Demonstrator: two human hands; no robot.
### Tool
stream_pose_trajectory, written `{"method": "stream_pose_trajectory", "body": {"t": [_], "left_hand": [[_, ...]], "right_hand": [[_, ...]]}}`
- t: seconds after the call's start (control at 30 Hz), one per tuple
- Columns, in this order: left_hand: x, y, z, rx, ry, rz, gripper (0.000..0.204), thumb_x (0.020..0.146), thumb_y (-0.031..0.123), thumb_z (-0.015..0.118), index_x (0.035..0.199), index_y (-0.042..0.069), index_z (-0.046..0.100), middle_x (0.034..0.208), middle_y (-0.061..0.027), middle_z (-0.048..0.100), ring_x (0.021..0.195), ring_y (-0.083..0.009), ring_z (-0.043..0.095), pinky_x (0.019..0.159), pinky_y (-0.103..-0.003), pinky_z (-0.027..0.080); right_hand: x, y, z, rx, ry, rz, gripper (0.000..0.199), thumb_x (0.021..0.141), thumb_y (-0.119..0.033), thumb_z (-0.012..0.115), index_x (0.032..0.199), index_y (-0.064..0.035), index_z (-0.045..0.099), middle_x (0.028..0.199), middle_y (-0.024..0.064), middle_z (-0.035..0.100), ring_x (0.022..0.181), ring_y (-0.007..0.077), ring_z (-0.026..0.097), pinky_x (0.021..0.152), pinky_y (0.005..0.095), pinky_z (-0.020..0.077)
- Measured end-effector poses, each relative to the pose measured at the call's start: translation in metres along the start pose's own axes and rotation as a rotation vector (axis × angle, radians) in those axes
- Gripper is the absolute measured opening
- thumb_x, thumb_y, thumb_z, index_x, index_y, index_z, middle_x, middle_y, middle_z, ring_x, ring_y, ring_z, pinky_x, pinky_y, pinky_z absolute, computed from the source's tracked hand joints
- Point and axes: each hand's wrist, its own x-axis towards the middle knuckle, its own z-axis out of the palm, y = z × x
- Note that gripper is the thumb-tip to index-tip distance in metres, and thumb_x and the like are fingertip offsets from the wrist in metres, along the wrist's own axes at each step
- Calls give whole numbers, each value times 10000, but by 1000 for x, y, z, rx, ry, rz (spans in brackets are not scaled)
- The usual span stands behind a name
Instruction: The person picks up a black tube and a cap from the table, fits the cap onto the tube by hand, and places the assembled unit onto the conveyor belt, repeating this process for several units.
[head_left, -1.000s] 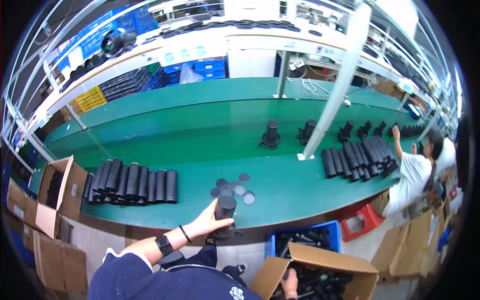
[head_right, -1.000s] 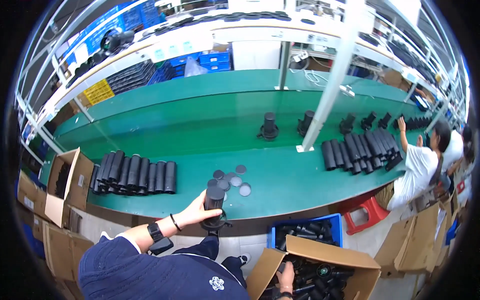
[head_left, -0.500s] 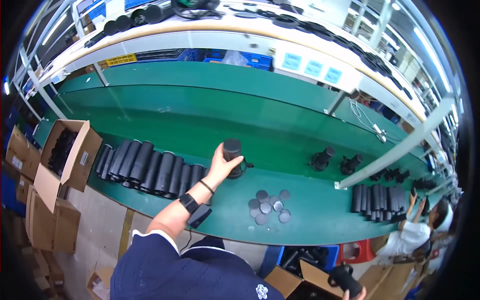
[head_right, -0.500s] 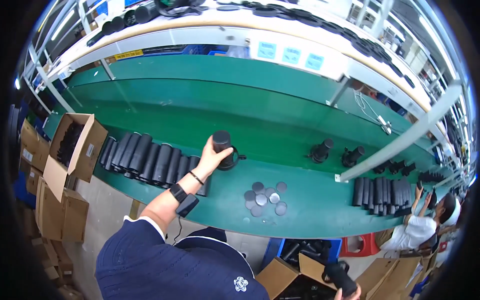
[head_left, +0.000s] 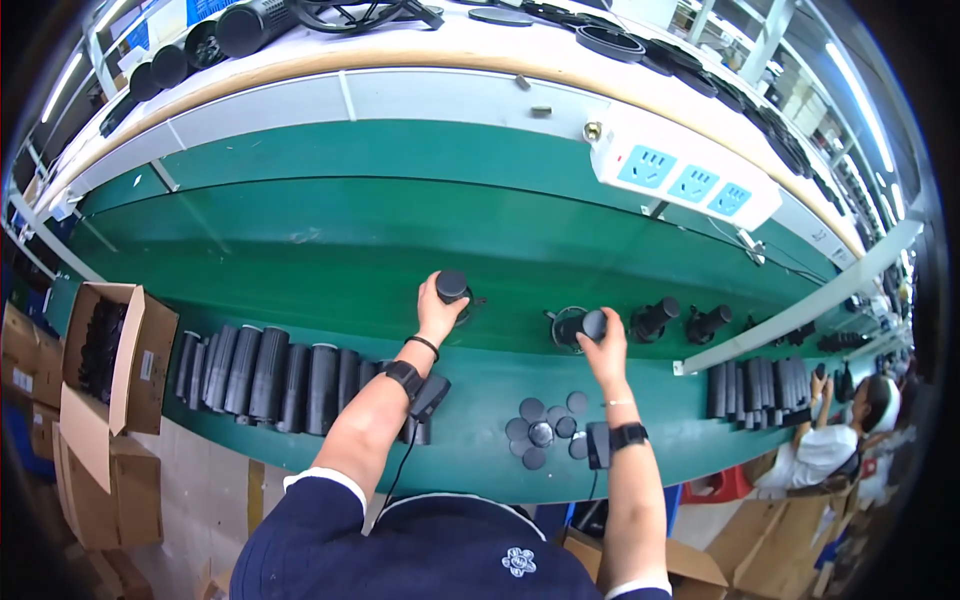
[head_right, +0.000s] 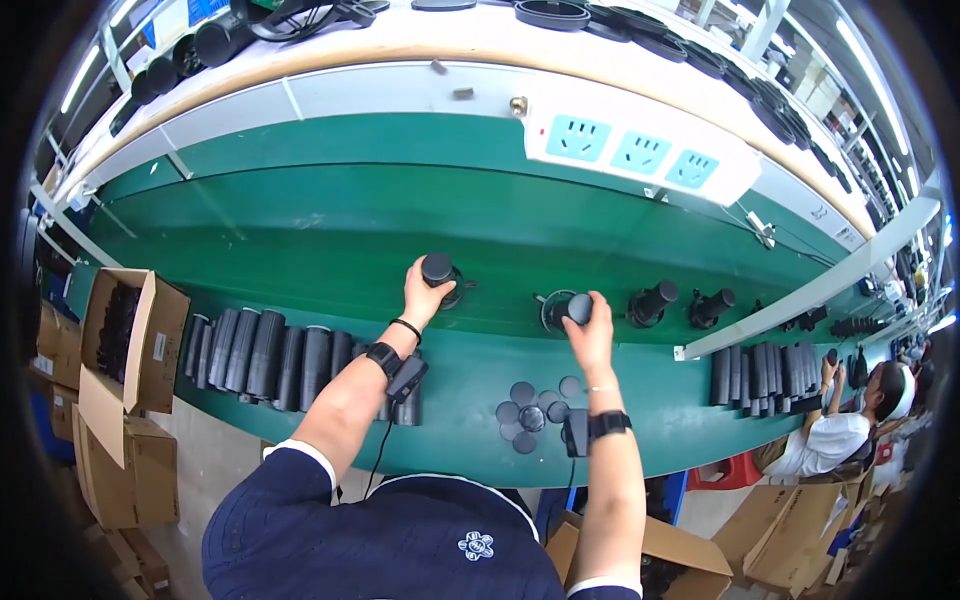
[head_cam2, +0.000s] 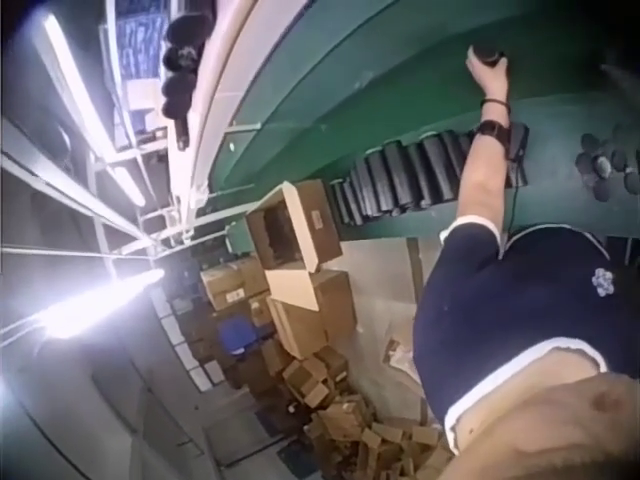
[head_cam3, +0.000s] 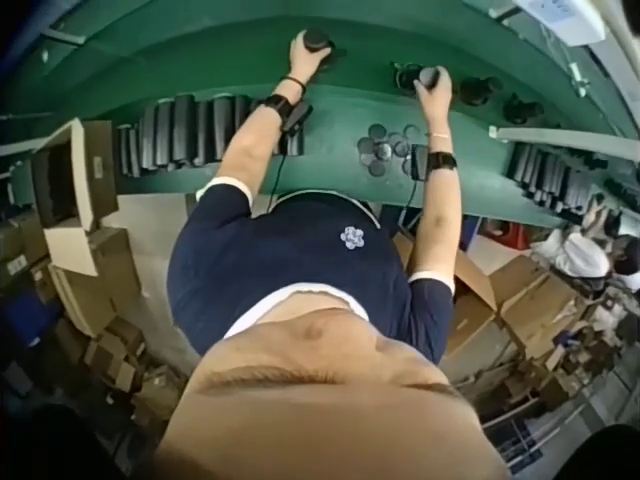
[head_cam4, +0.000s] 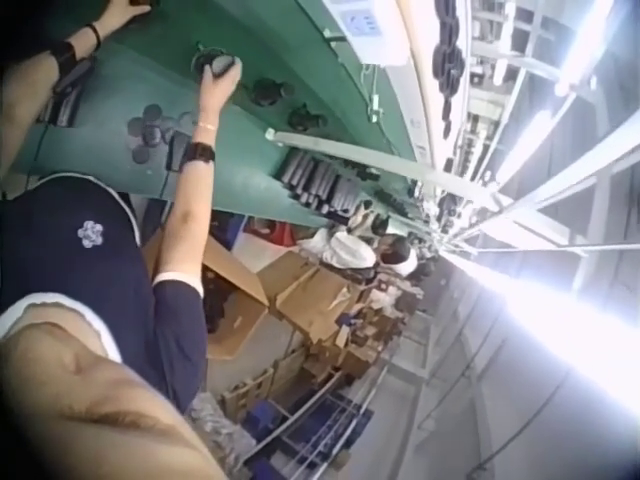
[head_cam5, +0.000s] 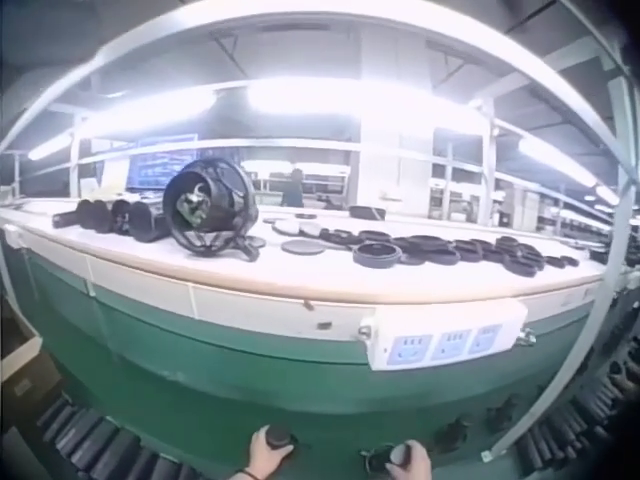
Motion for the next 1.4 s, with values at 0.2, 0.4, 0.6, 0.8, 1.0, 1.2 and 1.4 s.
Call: {"method": "stream_pose_trajectory", "body": {"t": [0.2, 0.4, 0.6, 0.8, 1.0, 1.2, 1.4], "left_hand": [[8, -26, 5, 25, -112, 76, 725, 606, 129, 836, 1231, 42, 479, 1156, -186, 533, 1079, -364, 529, 930, -412, 447], [4, -4, 9, 125, -139, 115, 936, 611, 174, 844, 1372, 31, 319, 1234, -246, 444, 1148, -404, 430, 984, -458, 366], [-41, 46, -12, -134, -122, -80, 770, 772, 76, 725, 1411, 113, 297, 1138, -100, 443, 1010, -191, 479, 817, -281, 448], [-91, 102, 4, -408, -800, -237, 129, 901, 64, 584, 1020, 24, 613, 825, -4, 619, 745, -67, 558, 655, -193, 432], [-179, 175, 54, -415, -1228, -277, 107, 913, 97, 586, 977, 28, 637, 835, -23, 635, 738, -81, 579, 658, -204, 448], [-280, 218, 78, -334, -1494, -232, 113, 907, 116, 600, 978, 38, 643, 831, -27, 644, 749, -97, 602, 660, -214, 462], [-396, 253, 97, -108, -1715, -276, 124, 903, 125, 606, 982, 37, 644, 825, -26, 647, 765, -102, 613, 661, -222, 468]], "right_hand": [[41, 18, 38, -62, -58, 67, 679, 714, -75, 732, 1296, -73, 383, 1170, 227, 518, 1044, 427, 542, 884, 453, 469], [44, 38, 38, -69, -119, 65, 760, 727, -72, 725, 1377, -115, 333, 1311, 244, 425, 1110, 436, 502, 930, 445, 449], [-35, 30, -53, 171, 22, 228, 580, 787, -28, 657, 1320, -97, 441, 1358, 176, 393, 1028, 283, 572, 783, 317, 516], [-285, 49, -192, 454, 450, 787, 136, 868, -81, 613, 965, 6, 652, 839, 34, 654, 766, 85, 598, 681, 224, 487], [-594, 23, -282, -154, 928, 1269, 69, 859, -85, 615, 845, -26, 648, 656, -16, 587, 589, 69, 533, 523, 224, 436], [-751, 84, -255, -37, 560, 1683, 71, 831, -105, 603, 840, -45, 640, 633, 24, 592, 536, 127, 564, 477, 279, 450], [-860, 183, -207, -291, 96, 1771, 287, 728, -163, 618, 989, -46, 651, 905, 249, 653, 910, 410, 625, 806, 424, 502]]}}
